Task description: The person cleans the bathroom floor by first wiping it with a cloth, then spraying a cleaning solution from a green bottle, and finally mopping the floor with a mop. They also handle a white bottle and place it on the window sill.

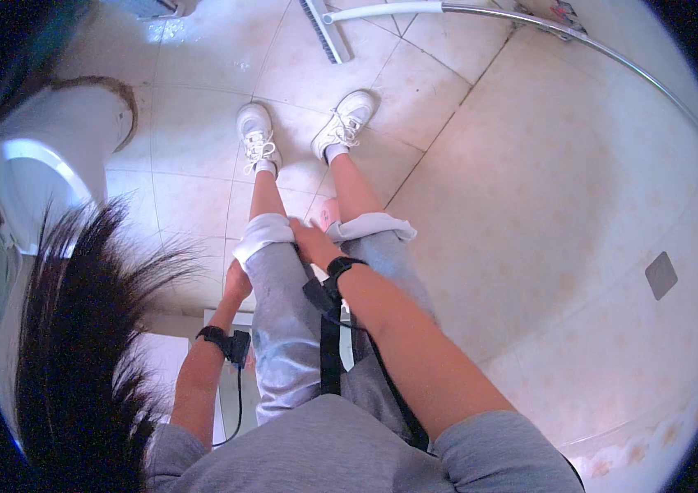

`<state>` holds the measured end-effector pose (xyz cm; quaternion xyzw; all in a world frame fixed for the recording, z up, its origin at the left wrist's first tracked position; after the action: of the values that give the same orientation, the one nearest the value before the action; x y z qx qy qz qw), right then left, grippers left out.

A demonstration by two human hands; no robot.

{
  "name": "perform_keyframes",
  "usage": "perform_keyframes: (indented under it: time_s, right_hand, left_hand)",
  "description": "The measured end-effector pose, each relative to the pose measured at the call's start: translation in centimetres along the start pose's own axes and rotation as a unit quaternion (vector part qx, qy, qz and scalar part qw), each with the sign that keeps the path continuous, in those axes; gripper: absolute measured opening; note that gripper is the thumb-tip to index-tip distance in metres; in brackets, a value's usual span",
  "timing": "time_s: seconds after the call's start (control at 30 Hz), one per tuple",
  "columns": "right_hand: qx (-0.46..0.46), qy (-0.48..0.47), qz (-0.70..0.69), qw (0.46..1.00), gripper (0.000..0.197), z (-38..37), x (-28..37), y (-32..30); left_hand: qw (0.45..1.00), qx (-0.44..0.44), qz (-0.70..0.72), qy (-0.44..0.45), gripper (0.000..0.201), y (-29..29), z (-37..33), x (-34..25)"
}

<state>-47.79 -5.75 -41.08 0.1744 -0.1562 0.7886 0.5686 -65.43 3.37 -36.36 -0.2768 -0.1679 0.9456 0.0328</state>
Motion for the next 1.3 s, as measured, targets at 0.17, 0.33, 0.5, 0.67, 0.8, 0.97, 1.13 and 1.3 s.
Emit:
perform_keyframes:
  time_s: [0.17, 0.33, 0.5, 0.67, 0.8, 0.97, 1.13, 1.3]
  right_hand:
    - [0.000, 0.258, -0.083, 0.963, 0.031, 1.8, -4.1, -0.3]
    - [-0.131, 0.178, -0.234, 0.947, 0.029, 2.3, -2.5, -9.0]
    - [0.117, -0.019, -0.329, 0.937, 0.042, 6.1, 1.4, -13.2]
    - [-0.321, 0.053, -0.207, 0.923, 0.040, 14.8, -8.9, -33.0]
    - [-0.605, -0.157, -0.307, 0.718, 0.052, 28.7, -15.3, -55.4]
    - [-0.593, -0.150, -0.348, 0.711, 0.046, 35.7, -13.7, -71.3]
    - [-0.669, -0.192, -0.375, 0.612, 0.027, 36.2, -6.7, -70.2]
    - [-0.637, -0.330, -0.348, 0.604, 0.027, 38.5, 4.6, -63.5]
  left_hand:
    - [0.956, -0.055, 0.063, -0.280, 0.025, 1.6, 4.3, 8.9]
    - [0.914, -0.136, 0.214, -0.317, 0.017, -4.5, 1.9, 16.2]
    - [0.959, 0.030, 0.003, -0.283, 0.027, -9.1, -0.6, 8.8]
    - [0.977, 0.155, -0.140, -0.044, 0.024, -8.0, -1.7, -0.6]
    - [0.994, 0.109, -0.007, -0.019, 0.020, -8.9, -5.9, -4.8]
    - [0.965, 0.047, 0.249, -0.065, 0.023, -13.5, -8.8, -15.2]
    - [0.965, 0.065, 0.241, -0.076, 0.025, -17.3, -7.9, -25.2]
    - [0.988, 0.049, 0.138, 0.050, 0.028, -26.5, -6.6, -39.9]
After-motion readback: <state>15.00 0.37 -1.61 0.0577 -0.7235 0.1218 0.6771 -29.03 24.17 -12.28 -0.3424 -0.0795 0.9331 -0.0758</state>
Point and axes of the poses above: each hand's wrist, its own z-axis away from the middle knuckle, its own y-axis out of the palm, x = y × z, the point moved 7 cm from there along -z, towards the middle knuckle, and after that the axes turned 2 degrees about x, right-handed, at the moved point
